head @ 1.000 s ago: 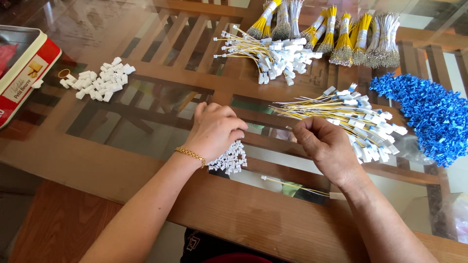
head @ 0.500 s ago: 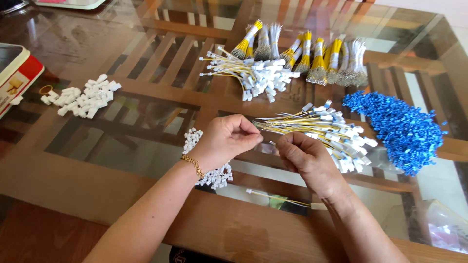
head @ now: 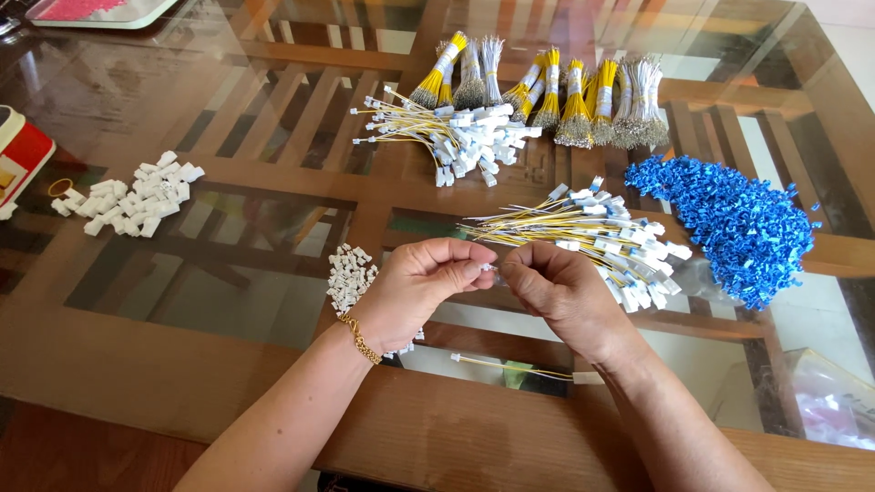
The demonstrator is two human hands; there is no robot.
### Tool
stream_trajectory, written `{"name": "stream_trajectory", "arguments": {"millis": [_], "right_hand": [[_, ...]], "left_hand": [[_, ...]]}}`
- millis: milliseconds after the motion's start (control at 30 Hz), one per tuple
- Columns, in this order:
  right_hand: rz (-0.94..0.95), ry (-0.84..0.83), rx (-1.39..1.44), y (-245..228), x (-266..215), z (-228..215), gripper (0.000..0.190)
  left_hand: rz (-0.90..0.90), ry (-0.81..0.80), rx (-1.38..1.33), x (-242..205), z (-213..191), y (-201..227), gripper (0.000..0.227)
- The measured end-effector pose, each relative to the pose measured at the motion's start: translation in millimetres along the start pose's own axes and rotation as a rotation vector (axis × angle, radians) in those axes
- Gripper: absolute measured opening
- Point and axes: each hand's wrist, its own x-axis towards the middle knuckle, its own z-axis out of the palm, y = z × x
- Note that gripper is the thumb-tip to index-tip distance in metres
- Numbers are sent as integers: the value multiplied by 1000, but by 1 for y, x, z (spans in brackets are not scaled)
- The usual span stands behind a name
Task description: Assembling electronic wire cables by attaching plastic connector housings to pre-crimped wires.
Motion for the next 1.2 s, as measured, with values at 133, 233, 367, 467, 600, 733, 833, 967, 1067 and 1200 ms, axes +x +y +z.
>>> {"name": "stream_trajectory", "arguments": {"millis": [133, 233, 367, 467, 600, 733, 833, 967, 1067, 1200], "right_hand": [[-26, -5, -76, 1, 1, -3, 10], [-41, -3, -160, 4, 2, -6, 10], [-36, 30, -309, 7, 1, -4, 9], [-30, 36, -370, 8, 1, -2, 8], [-18, 30, -383, 10, 1, -3, 10], [2, 10, -388, 13, 3, -4, 13], [23, -22, -354, 1, 2, -1, 14], [66, -80, -299, -16, -1, -2, 18], [78, -86, -298, -10, 2, -7, 19], [271, -83, -240, -25, 11, -35, 26]], "left_hand": [[0, -10, 32, 0, -3, -3, 21], [-4, -7, 45, 0, -4, -6, 22], [16, -13, 82, -1, -5, -6, 22], [43, -13, 152, -1, -5, -7, 21], [60, -16, 215, -5, 2, 1, 19], [63, 9, 234, -5, 5, -3, 18], [46, 34, 210, -3, 3, -5, 19], [24, 46, 160, -2, 3, -5, 18], [10, 64, 171, -2, 2, -5, 18], [37, 18, 376, -19, 9, 18, 19]]}}
